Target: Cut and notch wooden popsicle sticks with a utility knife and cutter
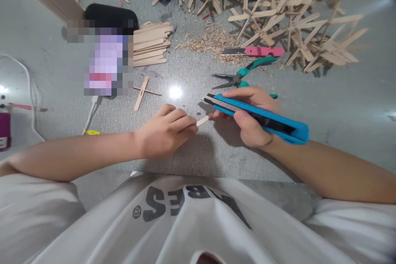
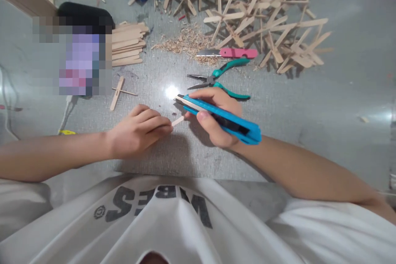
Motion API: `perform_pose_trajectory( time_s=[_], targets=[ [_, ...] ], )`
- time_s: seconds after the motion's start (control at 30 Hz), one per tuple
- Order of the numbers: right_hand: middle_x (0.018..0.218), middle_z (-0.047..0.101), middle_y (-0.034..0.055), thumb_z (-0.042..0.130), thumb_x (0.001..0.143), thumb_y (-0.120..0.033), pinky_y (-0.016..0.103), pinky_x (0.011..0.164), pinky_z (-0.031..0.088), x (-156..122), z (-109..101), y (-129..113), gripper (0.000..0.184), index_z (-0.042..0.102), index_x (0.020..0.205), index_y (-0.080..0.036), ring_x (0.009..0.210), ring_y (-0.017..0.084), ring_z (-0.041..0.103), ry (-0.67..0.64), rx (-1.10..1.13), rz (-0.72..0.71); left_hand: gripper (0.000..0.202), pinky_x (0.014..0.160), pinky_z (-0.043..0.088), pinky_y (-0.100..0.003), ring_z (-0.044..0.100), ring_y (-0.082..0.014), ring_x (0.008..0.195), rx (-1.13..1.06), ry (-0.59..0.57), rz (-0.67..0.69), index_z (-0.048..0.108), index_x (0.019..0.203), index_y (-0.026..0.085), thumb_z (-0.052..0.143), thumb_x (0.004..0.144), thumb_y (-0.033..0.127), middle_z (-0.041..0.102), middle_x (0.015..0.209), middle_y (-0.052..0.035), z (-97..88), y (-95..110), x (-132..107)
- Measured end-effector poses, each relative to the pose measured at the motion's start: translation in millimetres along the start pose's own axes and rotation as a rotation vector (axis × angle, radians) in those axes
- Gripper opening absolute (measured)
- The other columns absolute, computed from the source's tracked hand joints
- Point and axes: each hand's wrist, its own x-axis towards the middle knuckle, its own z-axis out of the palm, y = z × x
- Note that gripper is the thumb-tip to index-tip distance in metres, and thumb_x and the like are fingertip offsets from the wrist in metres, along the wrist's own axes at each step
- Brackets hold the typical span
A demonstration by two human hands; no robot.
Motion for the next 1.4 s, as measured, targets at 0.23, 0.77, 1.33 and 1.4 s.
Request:
perform_pose_trajectory(
  time_s=[0.23,0.77,1.33,1.4],
  targets=[
    [0.089,0.088,0.0003,0.088,0.102,-0.052,0.033,0.06,0.07,14.3,4.7,-0.5,0.028,0.084,0.122,-0.032,0.068,0.021,0.082,0.038,0.249,0.098,0.021,0.106,0.037,-0.05,0.069,-0.0269,0.13,-0.11,-0.128,-0.023,0.08,0.108,0.022,0.062,0.115,0.014,0.085,0.15,-0.0044,0.7,-13.5,0.9],
    [0.093,0.09,0.0011,0.079,0.109,-0.042,0.029,0.061,0.07,14.3,0.6,12.4,0.025,0.082,0.13,-0.029,0.069,0.019,0.083,0.045,0.215,-0.006,0.035,0.107,0.043,-0.056,0.07,-0.0337,0.128,0.052,-0.182,-0.073,0.074,0.145,0.017,0.067,0.114,0.032,0.082,0.155,-0.0143,-5.5,-13.4,-0.4],
    [0.093,0.09,0.0009,0.082,0.107,-0.044,0.029,0.057,0.067,14.0,1.3,14.3,0.028,0.081,0.131,-0.029,0.064,0.018,0.081,0.09,0.195,-0.019,0.028,0.125,0.046,-0.063,0.063,-0.0369,0.161,-0.06,-0.298,-0.01,0.072,0.136,0.018,0.059,0.111,0.017,0.064,0.179,-0.0172,-2.4,-16.9,-1.2],
    [0.095,0.09,0.001,0.082,0.107,-0.044,0.029,0.057,0.066,13.2,1.2,14.1,0.029,0.08,0.132,-0.029,0.063,0.018,0.08,0.1,0.175,-0.038,0.026,0.125,0.046,-0.065,0.063,-0.039,0.16,-0.12,-0.306,-0.02,0.073,0.135,0.018,0.064,0.11,0.021,0.065,0.177,-0.0186,-2.7,-18.6,1.2]
  ],
)
